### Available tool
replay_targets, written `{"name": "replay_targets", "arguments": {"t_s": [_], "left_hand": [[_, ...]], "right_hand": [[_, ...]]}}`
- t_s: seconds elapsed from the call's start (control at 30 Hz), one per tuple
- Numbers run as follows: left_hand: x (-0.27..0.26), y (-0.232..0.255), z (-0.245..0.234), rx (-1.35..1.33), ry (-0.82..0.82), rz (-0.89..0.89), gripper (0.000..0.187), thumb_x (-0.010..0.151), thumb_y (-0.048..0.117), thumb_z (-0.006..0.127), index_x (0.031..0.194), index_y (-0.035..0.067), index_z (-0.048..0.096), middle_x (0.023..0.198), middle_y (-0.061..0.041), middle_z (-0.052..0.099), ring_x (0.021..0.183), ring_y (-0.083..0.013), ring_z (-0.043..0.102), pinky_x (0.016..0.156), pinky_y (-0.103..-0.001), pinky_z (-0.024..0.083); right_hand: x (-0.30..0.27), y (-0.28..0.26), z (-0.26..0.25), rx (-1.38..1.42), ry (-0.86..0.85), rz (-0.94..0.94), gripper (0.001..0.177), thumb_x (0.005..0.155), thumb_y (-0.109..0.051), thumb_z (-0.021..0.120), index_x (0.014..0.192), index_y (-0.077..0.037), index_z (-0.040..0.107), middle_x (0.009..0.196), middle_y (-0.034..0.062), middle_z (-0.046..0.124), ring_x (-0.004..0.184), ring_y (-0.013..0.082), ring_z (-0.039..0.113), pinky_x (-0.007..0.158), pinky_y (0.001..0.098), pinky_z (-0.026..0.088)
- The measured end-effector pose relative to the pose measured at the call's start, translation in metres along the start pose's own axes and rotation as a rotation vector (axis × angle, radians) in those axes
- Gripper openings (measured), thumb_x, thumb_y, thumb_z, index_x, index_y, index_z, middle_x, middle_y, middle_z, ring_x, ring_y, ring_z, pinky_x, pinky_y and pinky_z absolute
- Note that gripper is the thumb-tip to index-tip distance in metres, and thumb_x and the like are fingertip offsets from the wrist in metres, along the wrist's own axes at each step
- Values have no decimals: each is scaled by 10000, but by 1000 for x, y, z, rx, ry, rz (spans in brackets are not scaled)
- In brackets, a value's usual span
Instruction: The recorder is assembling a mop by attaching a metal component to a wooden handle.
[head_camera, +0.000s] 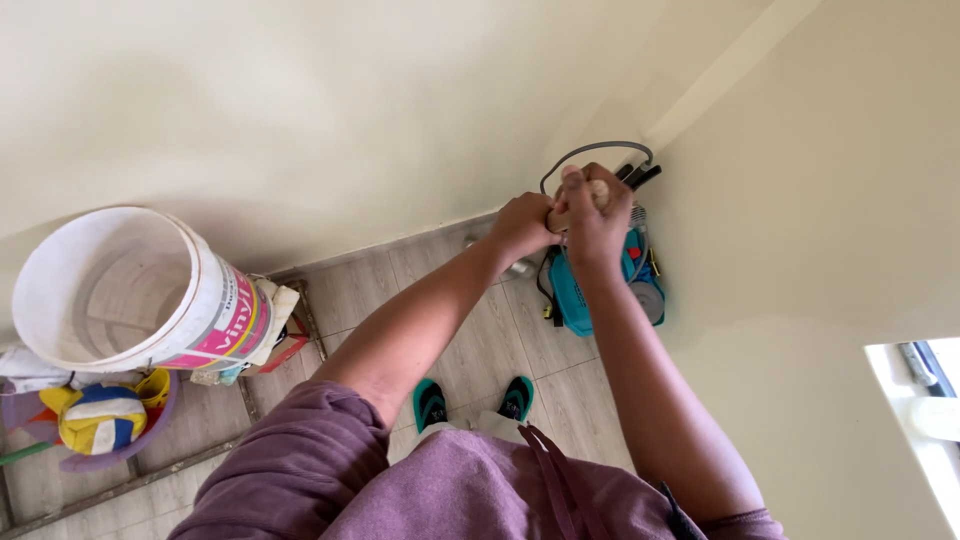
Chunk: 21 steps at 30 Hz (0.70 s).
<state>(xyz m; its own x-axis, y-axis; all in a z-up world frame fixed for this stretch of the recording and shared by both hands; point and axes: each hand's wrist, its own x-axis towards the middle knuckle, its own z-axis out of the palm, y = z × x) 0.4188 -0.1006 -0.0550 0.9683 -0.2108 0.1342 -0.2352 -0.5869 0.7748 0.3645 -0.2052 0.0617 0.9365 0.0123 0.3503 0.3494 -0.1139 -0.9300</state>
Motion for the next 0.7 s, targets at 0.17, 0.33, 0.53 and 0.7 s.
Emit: {"name": "replay_targets", "arguments": {"t_s": [0.17, 0.33, 0.53, 0.7], "left_hand": [[18, -33, 24, -247, -73, -41, 291, 749, 300, 791, 898, 61, 722, 890, -140, 775, 854, -306, 763, 750, -420, 581], [15, -21, 9, -308, -124, 6, 326, 732, 300, 772, 920, 41, 712, 876, -126, 774, 843, -277, 750, 712, -424, 564], [9, -1, -4, -58, -198, -65, 392, 751, 429, 817, 859, 59, 740, 851, -116, 768, 830, -246, 744, 750, -390, 568], [6, 11, -15, -144, -178, 16, 435, 755, 467, 818, 891, 58, 757, 784, -134, 753, 760, -276, 743, 702, -421, 560]], "right_hand": [[0, -2, 6, -9, -9, 111, 270, 968, -195, 653, 751, -49, 586, 649, 17, 603, 588, 90, 567, 557, 267, 468], [6, 3, 6, 31, -72, 130, 277, 945, -174, 656, 722, -34, 572, 627, 17, 573, 583, 87, 544, 564, 262, 456], [27, -20, -14, 94, -111, 142, 250, 894, -124, 609, 664, -30, 582, 583, 29, 548, 566, 112, 536, 573, 277, 460], [44, -7, -38, 177, -284, 64, 248, 871, -98, 564, 652, -10, 488, 614, 57, 502, 611, 150, 525, 607, 306, 463]]}}
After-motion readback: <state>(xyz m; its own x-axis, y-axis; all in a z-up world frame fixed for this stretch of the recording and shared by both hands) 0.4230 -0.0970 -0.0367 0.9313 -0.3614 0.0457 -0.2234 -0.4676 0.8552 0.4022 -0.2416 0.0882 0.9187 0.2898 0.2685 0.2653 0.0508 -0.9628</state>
